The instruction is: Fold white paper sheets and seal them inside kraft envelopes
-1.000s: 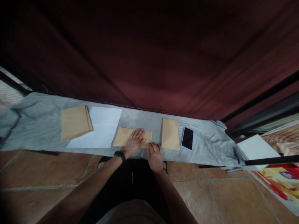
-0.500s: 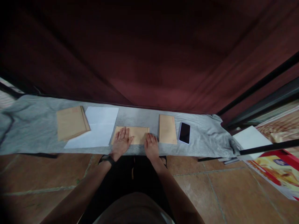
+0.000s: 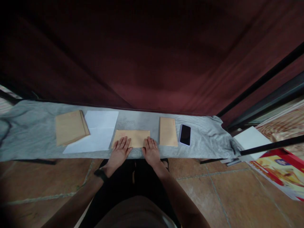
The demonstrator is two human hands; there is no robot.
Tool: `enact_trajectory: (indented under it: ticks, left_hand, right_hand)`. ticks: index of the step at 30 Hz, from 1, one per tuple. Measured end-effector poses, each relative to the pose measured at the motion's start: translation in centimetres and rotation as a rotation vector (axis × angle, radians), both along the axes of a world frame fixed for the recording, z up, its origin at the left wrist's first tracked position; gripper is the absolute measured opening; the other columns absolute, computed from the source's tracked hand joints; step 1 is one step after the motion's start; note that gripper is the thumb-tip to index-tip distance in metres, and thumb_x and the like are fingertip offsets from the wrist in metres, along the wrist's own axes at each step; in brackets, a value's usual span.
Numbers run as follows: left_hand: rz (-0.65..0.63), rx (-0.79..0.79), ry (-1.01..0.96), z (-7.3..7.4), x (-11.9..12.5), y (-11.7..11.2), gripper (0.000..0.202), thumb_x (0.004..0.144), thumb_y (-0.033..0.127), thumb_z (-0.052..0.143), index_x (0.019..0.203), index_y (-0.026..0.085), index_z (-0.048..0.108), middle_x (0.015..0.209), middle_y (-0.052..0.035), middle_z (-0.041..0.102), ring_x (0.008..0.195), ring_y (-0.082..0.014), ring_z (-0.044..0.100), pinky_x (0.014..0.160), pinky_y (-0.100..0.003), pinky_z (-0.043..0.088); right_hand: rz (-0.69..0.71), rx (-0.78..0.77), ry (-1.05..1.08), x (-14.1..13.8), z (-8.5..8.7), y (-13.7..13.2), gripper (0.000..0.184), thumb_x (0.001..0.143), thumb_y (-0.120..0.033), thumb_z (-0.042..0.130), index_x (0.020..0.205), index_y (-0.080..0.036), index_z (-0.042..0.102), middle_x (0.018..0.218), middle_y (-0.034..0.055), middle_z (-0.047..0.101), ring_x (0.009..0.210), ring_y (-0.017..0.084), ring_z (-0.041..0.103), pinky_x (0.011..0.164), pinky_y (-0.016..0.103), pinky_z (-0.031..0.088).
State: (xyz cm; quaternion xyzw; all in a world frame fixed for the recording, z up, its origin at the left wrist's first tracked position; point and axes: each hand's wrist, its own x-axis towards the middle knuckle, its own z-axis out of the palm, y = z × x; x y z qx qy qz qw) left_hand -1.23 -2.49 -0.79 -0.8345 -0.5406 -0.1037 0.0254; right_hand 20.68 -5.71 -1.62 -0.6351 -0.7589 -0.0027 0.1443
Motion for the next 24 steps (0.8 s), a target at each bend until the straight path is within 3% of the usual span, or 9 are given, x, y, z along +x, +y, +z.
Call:
enact_trajectory:
  ticks: [5, 9, 14, 18, 21, 24]
  left_hand:
    - [-0.105, -0.109, 0.127, 1.6, 0.0, 1.2, 0.045, 0.098, 0.019, 0.045, 0.141, 0.007, 0.054, 0.148, -0.0288, 0.05, 0.141, -0.0372, 0.047, 0.112, -0.055, 0.04]
    - [-0.177, -0.153, 0.156, 2.5, 0.8, 1.8, 0.054, 0.086, -0.004, 0.041, 0.137, 0.004, 0.055, 0.141, -0.0332, 0.054, 0.137, -0.0346, 0.053, 0.107, -0.053, 0.045]
    - [-0.147, -0.122, 0.218, 3.1, 1.7, 1.3, 0.05, 0.085, -0.005, 0.04, 0.131, 0.0, 0.057, 0.134, -0.0339, 0.059, 0.131, -0.0359, 0.057, 0.102, -0.052, 0.048]
    - [-0.133, -0.081, 0.156, 3.7, 1.5, 0.9, 0.048, 0.087, -0.003, 0.043, 0.131, 0.007, 0.059, 0.134, -0.0276, 0.061, 0.129, -0.0312, 0.059, 0.105, -0.048, 0.048]
    - [-0.168, -0.026, 0.12, 4.6, 1.0, 0.9, 0.046, 0.089, 0.0, 0.042, 0.129, 0.011, 0.062, 0.132, -0.0222, 0.065, 0.127, -0.028, 0.061, 0.109, -0.047, 0.047]
    - [-0.19, 0.038, 0.089, 6.5, 0.7, 1.2, 0.045, 0.091, 0.003, 0.04, 0.13, 0.011, 0.062, 0.135, -0.0196, 0.064, 0.133, -0.0278, 0.056, 0.117, -0.049, 0.039]
  right_hand:
    - [0.022, -0.002, -0.028, 0.2, 0.6, 0.3, 0.053, 0.102, -0.038, 0.05, 0.146, -0.009, 0.05, 0.155, 0.0184, 0.047, 0.142, 0.029, 0.045, 0.118, 0.044, 0.035]
    - [0.023, -0.019, -0.064, 0.0, 1.0, 0.5, 0.052, 0.101, -0.035, 0.051, 0.145, -0.008, 0.051, 0.153, 0.0195, 0.05, 0.141, 0.029, 0.046, 0.117, 0.044, 0.036]
    - [-0.002, -0.02, -0.086, -0.4, 1.3, 0.5, 0.053, 0.099, -0.033, 0.054, 0.145, -0.006, 0.05, 0.15, 0.0217, 0.052, 0.138, 0.031, 0.049, 0.117, 0.045, 0.036]
    - [-0.009, -0.004, -0.096, -0.7, 1.5, 0.5, 0.051, 0.098, -0.032, 0.055, 0.144, -0.009, 0.052, 0.148, 0.0194, 0.054, 0.136, 0.031, 0.052, 0.116, 0.045, 0.038]
    - [-0.015, -0.02, -0.076, -0.5, 2.3, 0.8, 0.044, 0.099, -0.021, 0.051, 0.141, -0.015, 0.055, 0.146, 0.014, 0.058, 0.13, 0.027, 0.058, 0.112, 0.04, 0.043]
    - [-0.033, -0.083, 0.008, 0.2, 3.6, 1.3, 0.049, 0.096, -0.007, 0.044, 0.14, -0.023, 0.056, 0.145, 0.0085, 0.06, 0.114, 0.02, 0.069, 0.099, 0.03, 0.052]
